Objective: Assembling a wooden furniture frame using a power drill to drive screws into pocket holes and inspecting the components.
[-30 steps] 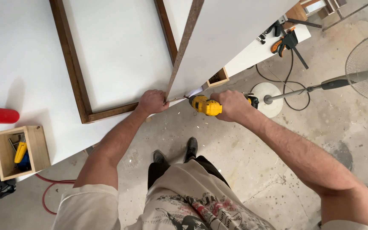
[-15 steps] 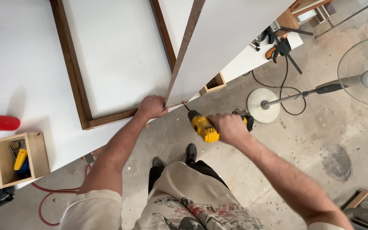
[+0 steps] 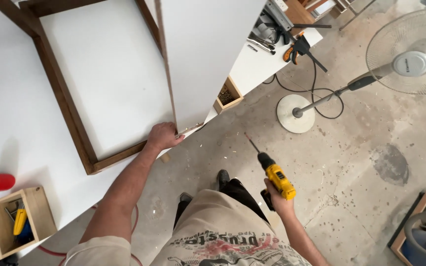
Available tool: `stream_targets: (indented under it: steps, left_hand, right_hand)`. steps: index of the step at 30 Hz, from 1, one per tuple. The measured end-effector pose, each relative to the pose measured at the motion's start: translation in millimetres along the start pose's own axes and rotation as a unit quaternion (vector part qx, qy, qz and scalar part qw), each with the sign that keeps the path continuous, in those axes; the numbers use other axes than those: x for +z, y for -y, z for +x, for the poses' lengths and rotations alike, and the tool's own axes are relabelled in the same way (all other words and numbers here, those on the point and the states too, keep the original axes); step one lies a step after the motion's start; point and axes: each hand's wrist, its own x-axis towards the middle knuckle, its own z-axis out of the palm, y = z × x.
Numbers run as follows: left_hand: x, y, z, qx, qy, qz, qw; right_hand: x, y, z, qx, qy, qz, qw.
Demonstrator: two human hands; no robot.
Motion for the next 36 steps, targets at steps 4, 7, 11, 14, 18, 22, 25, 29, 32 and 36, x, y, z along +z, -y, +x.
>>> stream_targets:
  steps: [4,7,11,14,18,22,25,29,32,36]
  left_hand:
    - [-31.3,-20.3,-6.2,-0.019,0.015,-0.016,1.000]
    - [-17.0,-24.2,-17.5,-0.060,0.014,0.023,0.998]
    - [-3.6,-52.5,-58.1,-0.209,-0.071,-0.032,0.975]
    - [1.4,-94.6,-86.6,-0.327,-0.062,-0.108,0.937]
    - [-5.3,-170.5,-94.0,-0.432,0.036,-0.249,0.866]
    - [-35.4,-232.5,-43.5,-0.454,0.078,-0.314,0.830]
    - [-76.9,-267.1,11.2,-0.405,0.093,-0.353,0.838]
    - [-126.6,-281.3,90.3,-0.364,0.039,-0.395,0.842]
    - [-103.8,-258.0,132.9,-0.392,-0.007,-0.419,0.819]
    - [-87.3,-237.7,174.0,-0.406,-0.056,-0.481,0.775]
  right_hand:
    - [-15.3,56.2,66.7,-0.096,-0.022,0.055,0.994]
    - [-11.3,72.6,143.2,-0.223,0.046,0.050,0.972]
    - [18.5,102.6,245.9,-0.260,0.049,0.130,0.956]
    - [50.3,120.5,329.9,-0.278,0.077,0.188,0.939]
    - [91.2,128.7,426.3,-0.233,0.170,0.237,0.928]
    - [126.9,121.6,499.0,-0.253,0.202,0.253,0.912]
    - [133.9,128.3,528.2,-0.202,0.194,0.247,0.928]
    - [131.7,133.8,542.9,-0.254,0.178,0.213,0.927]
    - [121.7,117.8,517.3,-0.246,0.095,0.185,0.947]
    - [125.0,78.4,431.6,-0.050,0.201,0.175,0.962]
